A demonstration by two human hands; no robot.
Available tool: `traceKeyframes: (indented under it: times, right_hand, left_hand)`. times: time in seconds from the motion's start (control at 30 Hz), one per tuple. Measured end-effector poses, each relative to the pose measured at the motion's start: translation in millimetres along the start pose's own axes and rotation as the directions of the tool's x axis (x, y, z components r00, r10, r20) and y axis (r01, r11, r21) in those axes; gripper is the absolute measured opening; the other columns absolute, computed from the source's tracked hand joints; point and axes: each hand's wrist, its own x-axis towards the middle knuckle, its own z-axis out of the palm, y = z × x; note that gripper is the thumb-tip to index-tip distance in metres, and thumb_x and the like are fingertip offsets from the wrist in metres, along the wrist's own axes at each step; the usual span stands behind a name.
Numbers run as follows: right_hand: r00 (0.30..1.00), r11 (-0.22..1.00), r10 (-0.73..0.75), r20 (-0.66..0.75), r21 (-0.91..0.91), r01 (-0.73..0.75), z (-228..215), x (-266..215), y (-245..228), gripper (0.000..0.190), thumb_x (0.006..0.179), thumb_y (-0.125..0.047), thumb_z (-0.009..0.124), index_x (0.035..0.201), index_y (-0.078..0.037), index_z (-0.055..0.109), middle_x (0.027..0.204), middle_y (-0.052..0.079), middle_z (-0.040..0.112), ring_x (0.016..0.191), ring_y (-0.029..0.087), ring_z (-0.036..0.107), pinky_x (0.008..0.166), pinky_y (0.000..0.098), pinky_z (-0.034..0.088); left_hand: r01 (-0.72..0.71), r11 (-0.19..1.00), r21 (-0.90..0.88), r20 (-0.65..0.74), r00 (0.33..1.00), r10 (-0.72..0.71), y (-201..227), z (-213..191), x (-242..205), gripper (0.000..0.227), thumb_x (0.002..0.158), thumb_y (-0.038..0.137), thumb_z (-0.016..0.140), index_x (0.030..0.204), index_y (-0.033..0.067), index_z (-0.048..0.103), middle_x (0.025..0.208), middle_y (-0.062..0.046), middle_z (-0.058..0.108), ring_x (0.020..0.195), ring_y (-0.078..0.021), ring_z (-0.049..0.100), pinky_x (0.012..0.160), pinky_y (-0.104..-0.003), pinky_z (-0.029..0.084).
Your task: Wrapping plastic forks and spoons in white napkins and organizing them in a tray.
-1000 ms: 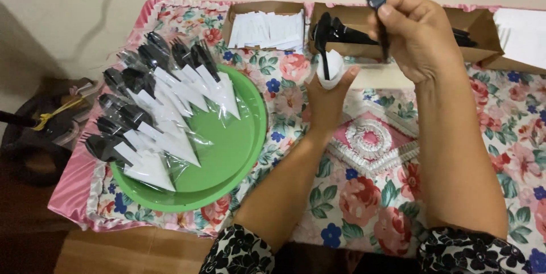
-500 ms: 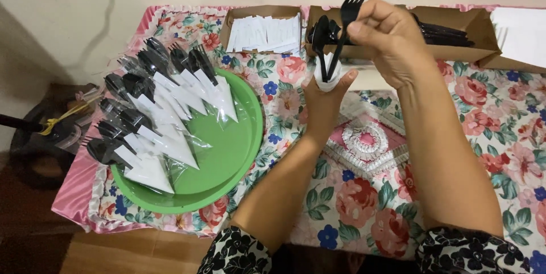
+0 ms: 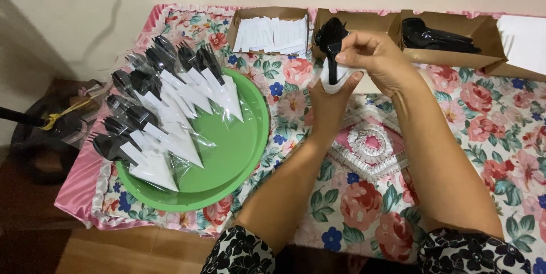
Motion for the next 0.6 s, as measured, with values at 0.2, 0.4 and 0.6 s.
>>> traceKeyframes:
  times: [0.2,0.4,0.6]
  right_hand:
    - [1.0,0.993,0.002,0.03,0.121,-0.006,-9.3,13.7,3.9,0.04,0.092,-0.023,0.077,0.125,-0.014,0.057,0.089,-0.007,0.059,0.081,0.005,0.059,0.079,0.0189,0.051]
    - [0.989,0.995,0.083,-0.123,-0.051,-0.09,-0.6,19.3,1.1,0.018,0.109,-0.031,0.053,0.12,-0.017,0.058,0.094,-0.003,0.063,0.087,0.008,0.06,0.08,0.0207,0.051]
    - [0.93,0.45,-0.35,0.115,-0.85,0.275,27.3,60.7,35.5,0.016,0.105,-0.024,0.06,0.111,-0.02,0.074,0.111,0.007,0.066,0.107,0.037,0.045,0.087,0.0503,0.033]
  left_hand:
    - [0.048,0.999,0.013,0.05,0.998,-0.049,41.6,-4.4,-6.9,0.029,0.078,0.033,0.082,0.095,0.0134,0.067,0.087,0.003,0.067,0.087,-0.0115,0.058,0.076,-0.032,0.048]
    - [0.087,0.995,0.042,-0.107,0.991,-0.082,48.0,-1.5,-3.3,0.025,0.076,0.03,0.084,0.089,0.0131,0.071,0.081,0.002,0.069,0.079,-0.0109,0.061,0.068,-0.032,0.05]
    - [0.143,0.983,0.118,-0.46,0.885,-0.073,70.6,-19.5,19.8,0.08,0.068,0.046,0.077,0.138,0.0113,0.062,0.118,-0.007,0.076,0.112,-0.0193,0.071,0.091,-0.034,0.054]
